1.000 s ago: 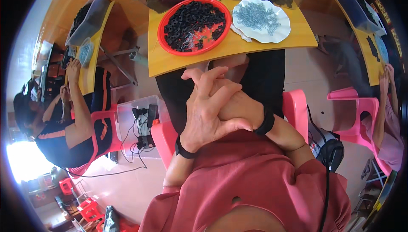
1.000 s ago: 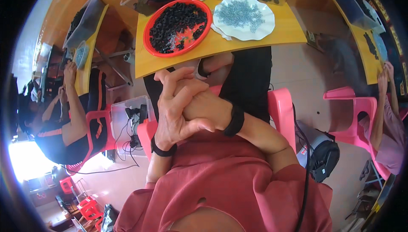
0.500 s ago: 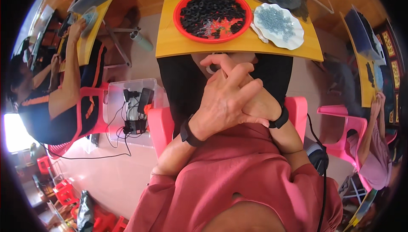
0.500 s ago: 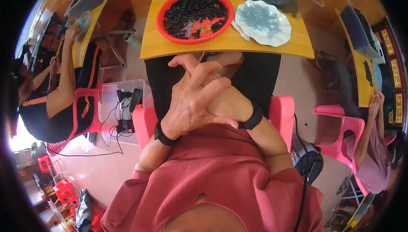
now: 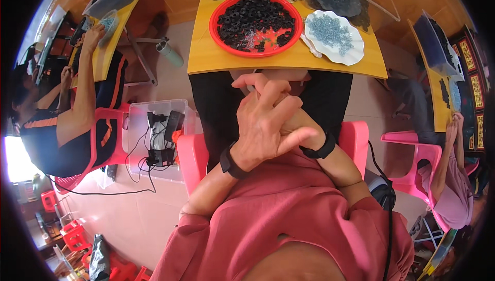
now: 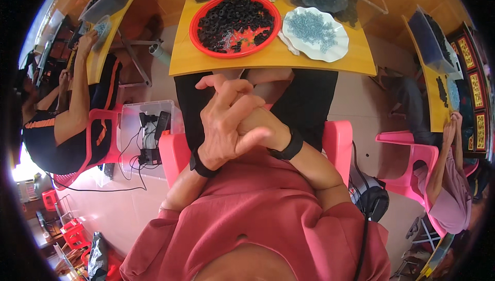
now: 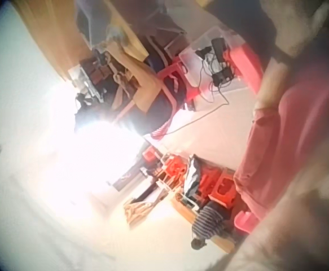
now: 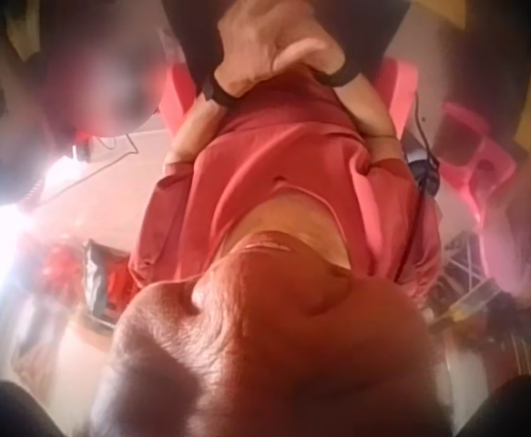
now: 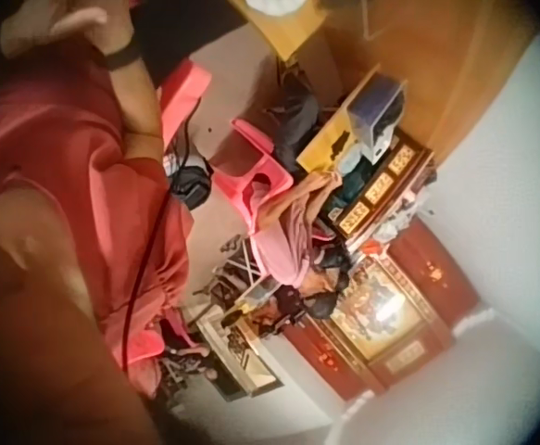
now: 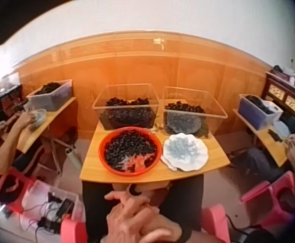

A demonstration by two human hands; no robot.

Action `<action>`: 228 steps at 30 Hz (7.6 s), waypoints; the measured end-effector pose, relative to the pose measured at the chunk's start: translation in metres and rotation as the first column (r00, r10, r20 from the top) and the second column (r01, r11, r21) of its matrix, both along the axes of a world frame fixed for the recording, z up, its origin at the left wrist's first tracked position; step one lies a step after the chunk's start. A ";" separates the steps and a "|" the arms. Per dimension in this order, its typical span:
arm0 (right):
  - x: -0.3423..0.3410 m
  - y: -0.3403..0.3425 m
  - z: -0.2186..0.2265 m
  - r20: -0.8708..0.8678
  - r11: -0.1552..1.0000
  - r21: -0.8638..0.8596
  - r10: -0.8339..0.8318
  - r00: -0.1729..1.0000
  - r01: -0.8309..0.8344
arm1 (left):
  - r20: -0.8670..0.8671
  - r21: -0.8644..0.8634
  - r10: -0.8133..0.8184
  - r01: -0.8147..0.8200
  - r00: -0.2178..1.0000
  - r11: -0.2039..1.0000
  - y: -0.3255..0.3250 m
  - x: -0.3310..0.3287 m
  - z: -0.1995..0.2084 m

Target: The person assembles small mechanical components by picking up pins and rubber parts from a red tray and inserting the pins into the rubber parts by hand.

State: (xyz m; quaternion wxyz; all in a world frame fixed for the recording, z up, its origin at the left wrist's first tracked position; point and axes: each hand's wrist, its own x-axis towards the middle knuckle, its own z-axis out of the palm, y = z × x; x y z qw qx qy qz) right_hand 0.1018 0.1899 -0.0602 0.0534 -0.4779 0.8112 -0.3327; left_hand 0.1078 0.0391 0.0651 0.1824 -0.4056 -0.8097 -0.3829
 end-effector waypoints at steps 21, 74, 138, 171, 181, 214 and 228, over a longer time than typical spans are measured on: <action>-0.017 0.015 -0.063 0.043 0.999 0.006 0.049 0.998 -0.049 | -0.377 -0.247 -0.179 0.088 0.909 0.965 -0.003 -0.015 0.008; -0.004 -0.032 0.075 0.703 0.353 -0.708 0.266 0.660 0.612 | 0.079 -0.044 -0.140 0.144 0.987 0.989 -0.006 -0.019 0.002; -0.156 -0.009 0.097 -0.334 0.369 0.271 -0.830 0.447 0.889 | 0.757 0.645 -0.527 -0.306 0.386 0.701 -0.047 -0.133 -0.049; -0.120 -0.016 0.110 -0.616 0.751 -0.110 -0.566 0.548 0.651 | 0.785 0.590 -0.460 -0.273 0.414 0.760 -0.023 -0.146 -0.064; -0.114 -0.022 0.106 -0.365 0.767 -0.164 -0.632 0.684 0.620 | 0.727 0.592 -0.414 -0.193 0.548 0.783 -0.022 -0.149 -0.073; -0.102 -0.020 0.111 -0.087 0.716 -0.330 -0.672 0.735 0.615 | 0.741 0.668 -0.622 -0.180 0.253 0.722 -0.032 -0.138 -0.056; -0.111 -0.016 0.109 0.172 0.728 -0.100 -0.659 0.732 0.679 | 0.703 0.551 -0.391 -0.108 0.594 0.827 -0.029 -0.136 -0.057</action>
